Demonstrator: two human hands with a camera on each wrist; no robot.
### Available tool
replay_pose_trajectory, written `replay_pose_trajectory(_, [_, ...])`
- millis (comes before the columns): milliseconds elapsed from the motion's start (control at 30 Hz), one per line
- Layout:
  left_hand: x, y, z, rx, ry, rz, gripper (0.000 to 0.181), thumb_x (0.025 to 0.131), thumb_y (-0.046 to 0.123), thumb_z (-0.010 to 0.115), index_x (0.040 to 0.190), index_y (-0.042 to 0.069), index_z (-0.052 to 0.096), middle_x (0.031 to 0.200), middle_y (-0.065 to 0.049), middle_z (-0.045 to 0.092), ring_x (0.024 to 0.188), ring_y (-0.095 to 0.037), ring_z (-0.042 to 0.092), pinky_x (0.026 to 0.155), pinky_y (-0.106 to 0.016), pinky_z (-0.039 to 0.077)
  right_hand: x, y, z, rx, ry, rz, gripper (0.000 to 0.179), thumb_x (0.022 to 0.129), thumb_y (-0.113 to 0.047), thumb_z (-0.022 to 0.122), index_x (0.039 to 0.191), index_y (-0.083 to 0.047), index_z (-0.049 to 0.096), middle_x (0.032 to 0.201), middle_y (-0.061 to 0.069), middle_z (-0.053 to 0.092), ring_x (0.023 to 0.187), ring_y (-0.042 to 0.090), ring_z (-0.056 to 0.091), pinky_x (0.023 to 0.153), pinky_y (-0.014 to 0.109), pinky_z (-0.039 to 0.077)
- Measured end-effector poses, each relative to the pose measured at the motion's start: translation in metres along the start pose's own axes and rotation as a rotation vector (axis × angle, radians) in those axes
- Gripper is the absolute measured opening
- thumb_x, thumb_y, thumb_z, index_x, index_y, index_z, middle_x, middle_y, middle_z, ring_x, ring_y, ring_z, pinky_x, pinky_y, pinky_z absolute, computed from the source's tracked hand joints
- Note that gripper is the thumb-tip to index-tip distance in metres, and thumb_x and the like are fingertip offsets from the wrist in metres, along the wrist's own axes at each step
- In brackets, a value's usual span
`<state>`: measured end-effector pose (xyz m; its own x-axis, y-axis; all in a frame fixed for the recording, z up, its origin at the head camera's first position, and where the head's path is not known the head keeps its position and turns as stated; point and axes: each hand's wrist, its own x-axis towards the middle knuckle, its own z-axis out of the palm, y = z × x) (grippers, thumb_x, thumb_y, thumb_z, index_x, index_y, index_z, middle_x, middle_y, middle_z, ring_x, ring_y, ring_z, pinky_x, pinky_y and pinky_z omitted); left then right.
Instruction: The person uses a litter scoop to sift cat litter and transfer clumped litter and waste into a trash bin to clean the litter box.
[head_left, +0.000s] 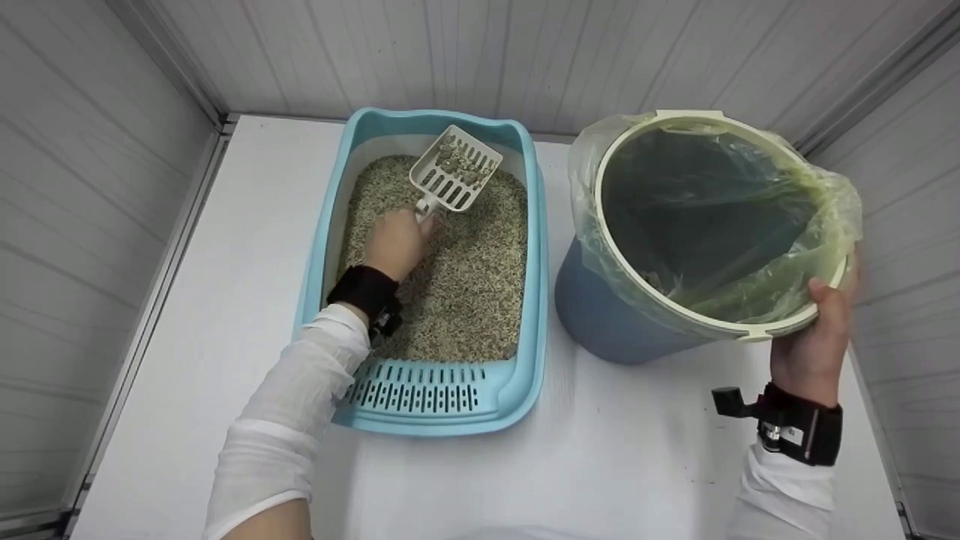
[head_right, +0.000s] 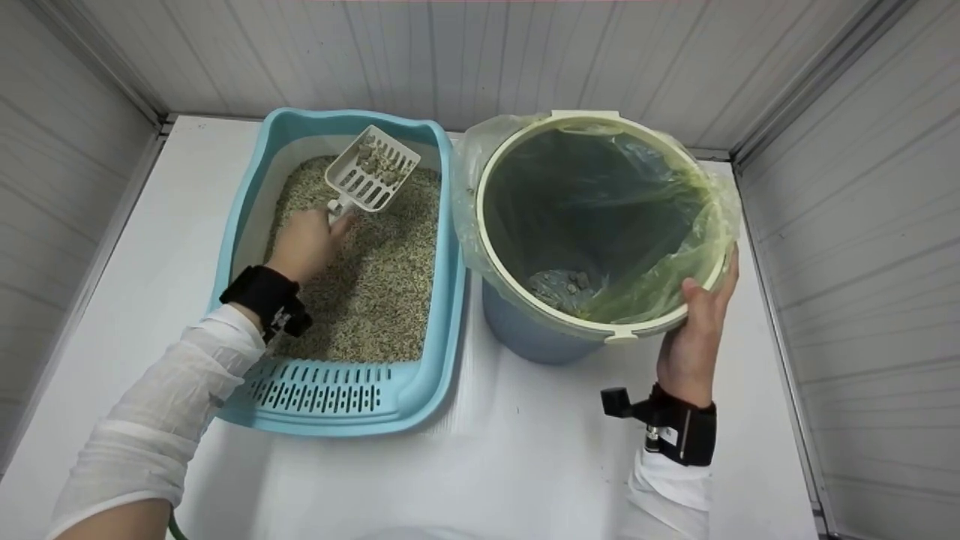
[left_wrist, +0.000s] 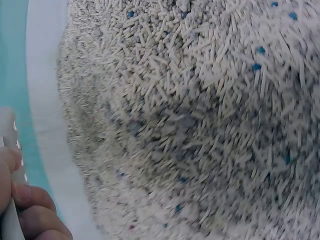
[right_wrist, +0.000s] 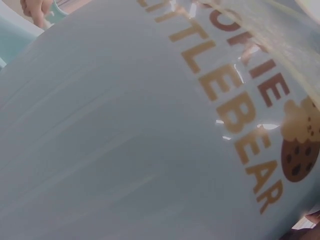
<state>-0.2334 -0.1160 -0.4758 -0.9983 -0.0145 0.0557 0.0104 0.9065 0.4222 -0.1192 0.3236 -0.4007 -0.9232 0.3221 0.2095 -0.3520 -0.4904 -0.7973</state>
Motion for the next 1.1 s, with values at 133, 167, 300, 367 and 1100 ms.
replay_pose_trajectory(133, [-0.007, 0.001, -0.012, 0.059, 0.039, -0.002, 0.042, 0.096, 0.037, 0.053, 0.086, -0.002, 0.063, 0.074, -0.019, 0.066, 0.06, -0.032, 0.063, 0.052, -0.044, 0.05, 0.001, 0.001, 0.0, 0.012, -0.004, -0.004, 0.067, 0.081, 0.001, 0.045, 0.145, -0.018, 0.034, 0.15, 0.01, 0.031, 0.139, 0.027, 0.026, 0.111, 0.036, 0.027])
replay_pose_trajectory(167, [-0.009, 0.0, -0.014, 0.081, 0.051, -0.003, 0.041, 0.096, 0.037, 0.054, 0.087, -0.002, 0.063, 0.075, -0.019, 0.066, 0.061, -0.032, 0.064, 0.053, -0.045, 0.051, 0.001, 0.001, 0.0, 0.012, -0.004, -0.002, 0.067, 0.081, 0.001, 0.044, 0.144, -0.018, 0.034, 0.15, 0.009, 0.031, 0.139, 0.027, 0.026, 0.11, 0.036, 0.027])
replay_pose_trajectory(300, [-0.016, -0.003, -0.022, 0.165, 0.095, 0.014, 0.038, 0.094, 0.033, 0.058, 0.091, -0.004, 0.063, 0.077, -0.021, 0.066, 0.065, -0.034, 0.065, 0.056, -0.046, 0.053, 0.001, 0.002, 0.0, 0.009, -0.01, 0.0, 0.067, 0.081, 0.001, 0.044, 0.145, -0.019, 0.034, 0.151, 0.009, 0.031, 0.139, 0.027, 0.026, 0.111, 0.036, 0.026])
replay_pose_trajectory(367, [-0.02, -0.004, -0.026, 0.198, 0.101, 0.02, 0.036, 0.094, 0.031, 0.059, 0.094, -0.004, 0.062, 0.079, -0.022, 0.066, 0.067, -0.035, 0.065, 0.058, -0.047, 0.053, 0.001, 0.001, 0.0, 0.008, -0.004, 0.005, 0.067, 0.081, 0.001, 0.044, 0.144, -0.019, 0.035, 0.15, 0.009, 0.031, 0.139, 0.027, 0.027, 0.111, 0.036, 0.026])
replay_pose_trajectory(1100, [-0.043, -0.008, -0.047, 0.316, 0.007, 0.111, 0.032, 0.093, 0.027, 0.06, 0.082, -0.002, 0.058, 0.067, -0.016, 0.062, 0.057, -0.031, 0.062, 0.049, -0.043, 0.051, 0.003, -0.003, 0.005, -0.021, 0.003, -0.004, 0.065, 0.082, 0.0, 0.043, 0.144, -0.017, 0.033, 0.15, 0.008, 0.031, 0.139, 0.025, 0.027, 0.111, 0.034, 0.026])
